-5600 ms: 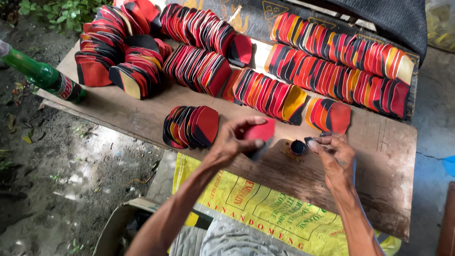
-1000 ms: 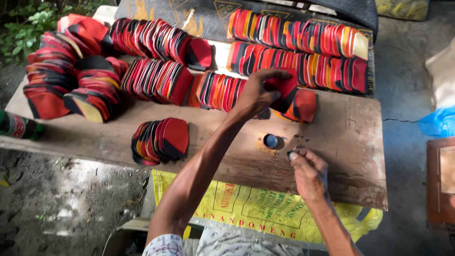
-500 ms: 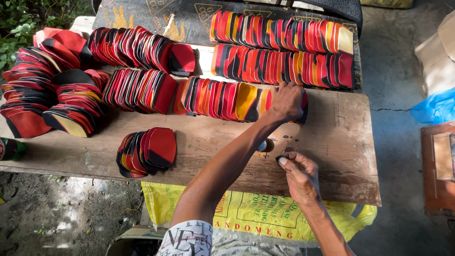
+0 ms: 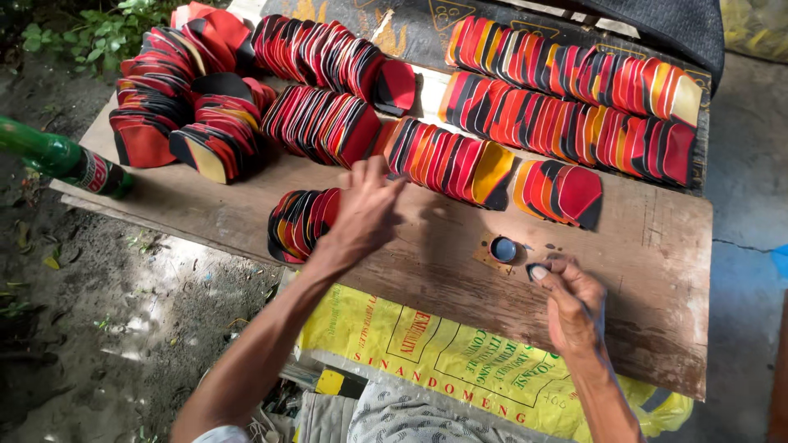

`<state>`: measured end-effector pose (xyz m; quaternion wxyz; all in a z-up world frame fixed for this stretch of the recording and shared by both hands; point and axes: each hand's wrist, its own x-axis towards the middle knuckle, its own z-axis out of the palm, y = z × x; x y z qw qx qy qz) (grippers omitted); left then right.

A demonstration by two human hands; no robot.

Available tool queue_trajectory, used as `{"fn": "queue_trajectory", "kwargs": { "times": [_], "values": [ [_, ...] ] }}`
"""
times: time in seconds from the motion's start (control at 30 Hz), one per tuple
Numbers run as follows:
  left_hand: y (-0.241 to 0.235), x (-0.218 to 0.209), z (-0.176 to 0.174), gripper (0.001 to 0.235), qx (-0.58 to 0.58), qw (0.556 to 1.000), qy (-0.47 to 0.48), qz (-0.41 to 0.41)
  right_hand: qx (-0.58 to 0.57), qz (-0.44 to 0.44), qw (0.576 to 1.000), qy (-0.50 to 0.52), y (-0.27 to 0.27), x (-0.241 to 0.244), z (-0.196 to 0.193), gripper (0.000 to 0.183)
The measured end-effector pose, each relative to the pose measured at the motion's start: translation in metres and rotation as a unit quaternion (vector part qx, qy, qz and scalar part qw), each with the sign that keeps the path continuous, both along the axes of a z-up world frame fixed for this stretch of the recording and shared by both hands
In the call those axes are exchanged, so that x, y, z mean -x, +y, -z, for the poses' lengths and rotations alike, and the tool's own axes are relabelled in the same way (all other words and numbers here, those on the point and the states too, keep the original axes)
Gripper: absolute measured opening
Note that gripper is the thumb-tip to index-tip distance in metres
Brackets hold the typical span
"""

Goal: The person uses a small metal tool to smooth the edges of red, black, and yellow shoe parts. They handle the parts one at a time, scraping the edges and stacking the finished pieces on a wooden table.

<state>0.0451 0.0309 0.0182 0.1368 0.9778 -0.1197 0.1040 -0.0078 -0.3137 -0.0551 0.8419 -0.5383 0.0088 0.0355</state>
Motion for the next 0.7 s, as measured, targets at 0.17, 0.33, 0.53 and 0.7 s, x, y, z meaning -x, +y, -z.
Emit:
{"fn": "queue_trajectory", "kwargs": {
  "times": [0.17, 0.33, 0.53, 0.7],
  "values": [
    [0.050, 0.042, -0.017, 0.031, -0.127, 0.992, 0.019, -0.011, 0.509, 0.002, 0.825, -0.246, 0.012, -0.029, -0.044, 0.014],
    [0.057, 0.044, -0.008, 0.033, -0.144, 0.989, 0.027, -0.015, 0.651, -0.040, 0.695, -0.304, 0.029, -0.047, -0.051, 0.010],
    [0.056, 0.038, -0.003, 0.018, -0.157, 0.986, 0.055, -0.029, 0.680, -0.046, 0.654, -0.328, 0.034, -0.055, -0.040, 0.011],
    [0.057, 0.038, -0.004, 0.021, -0.156, 0.987, 0.035, -0.025, 0.687, -0.057, 0.648, -0.322, 0.038, -0.057, -0.039, 0.009]
  ]
}}
